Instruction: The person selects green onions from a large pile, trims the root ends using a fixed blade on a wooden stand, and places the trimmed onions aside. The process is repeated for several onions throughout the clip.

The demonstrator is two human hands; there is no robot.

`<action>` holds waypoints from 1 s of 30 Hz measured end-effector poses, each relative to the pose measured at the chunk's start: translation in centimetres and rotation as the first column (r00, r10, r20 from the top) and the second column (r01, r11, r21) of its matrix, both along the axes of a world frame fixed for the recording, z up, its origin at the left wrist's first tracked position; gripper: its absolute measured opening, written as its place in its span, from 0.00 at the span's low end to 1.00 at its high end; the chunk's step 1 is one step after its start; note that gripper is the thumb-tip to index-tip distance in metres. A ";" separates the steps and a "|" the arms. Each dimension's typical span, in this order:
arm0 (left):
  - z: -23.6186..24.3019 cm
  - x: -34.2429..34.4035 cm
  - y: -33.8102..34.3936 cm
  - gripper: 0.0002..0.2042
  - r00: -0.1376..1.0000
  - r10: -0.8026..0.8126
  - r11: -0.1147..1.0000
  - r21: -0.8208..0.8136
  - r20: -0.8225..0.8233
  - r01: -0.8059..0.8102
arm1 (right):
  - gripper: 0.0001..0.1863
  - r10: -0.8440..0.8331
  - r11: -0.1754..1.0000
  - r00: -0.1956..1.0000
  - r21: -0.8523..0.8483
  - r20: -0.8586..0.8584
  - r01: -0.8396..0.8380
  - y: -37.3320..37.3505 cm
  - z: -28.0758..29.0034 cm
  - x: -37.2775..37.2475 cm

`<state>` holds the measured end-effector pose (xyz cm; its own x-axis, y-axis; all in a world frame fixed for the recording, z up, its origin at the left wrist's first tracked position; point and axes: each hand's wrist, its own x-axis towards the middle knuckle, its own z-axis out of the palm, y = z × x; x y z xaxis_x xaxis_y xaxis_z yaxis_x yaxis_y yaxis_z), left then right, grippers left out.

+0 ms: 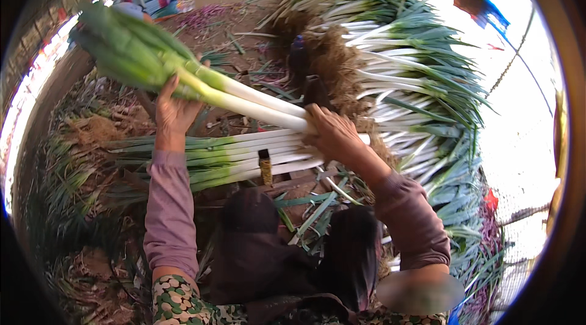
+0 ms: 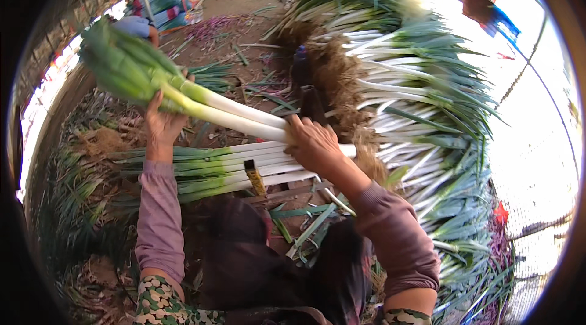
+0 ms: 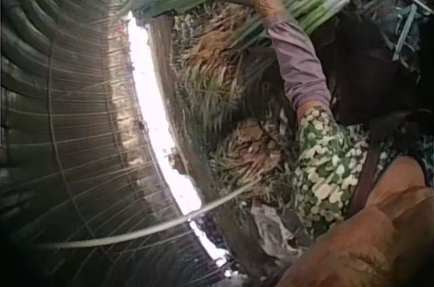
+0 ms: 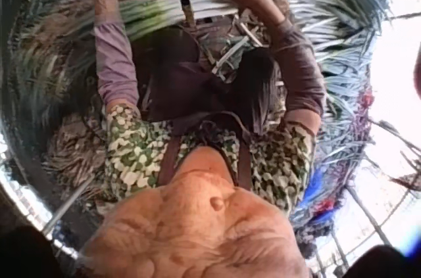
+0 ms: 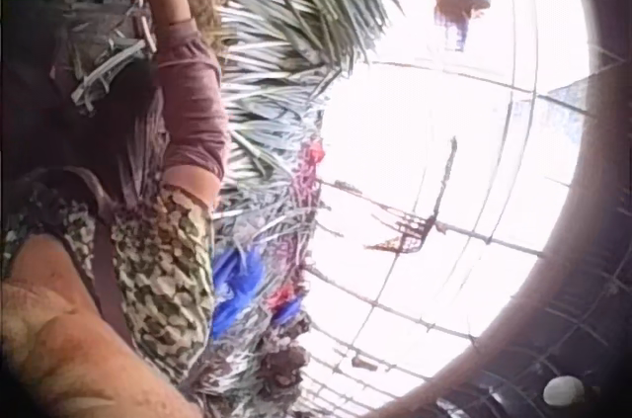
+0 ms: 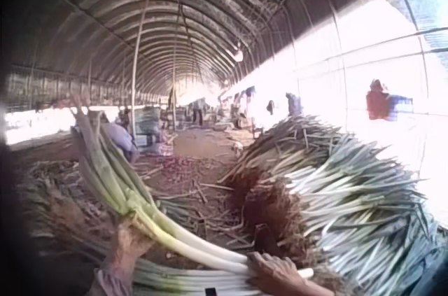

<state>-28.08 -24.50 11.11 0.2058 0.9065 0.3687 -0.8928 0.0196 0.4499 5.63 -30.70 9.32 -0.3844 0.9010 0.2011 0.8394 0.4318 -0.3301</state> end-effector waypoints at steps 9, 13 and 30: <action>-21.3 -9.9 1.8 0.20 0.975 0.132 0.817 -0.537 -0.178 -0.208 | 0.19 0.036 0.963 0.988 0.259 0.153 -0.075 17.4 -18.5 -10.0; -18.8 -6.0 0.3 0.16 0.525 -0.305 0.774 -0.528 -0.795 -0.349 | 0.27 -0.033 0.993 0.994 -0.108 0.101 0.044 19.8 -25.8 -5.3; -24.6 -3.6 10.4 0.30 -0.859 0.348 0.930 0.252 -0.375 0.267 | 0.33 -0.148 0.969 0.978 -0.175 0.149 0.173 18.5 -25.2 -6.9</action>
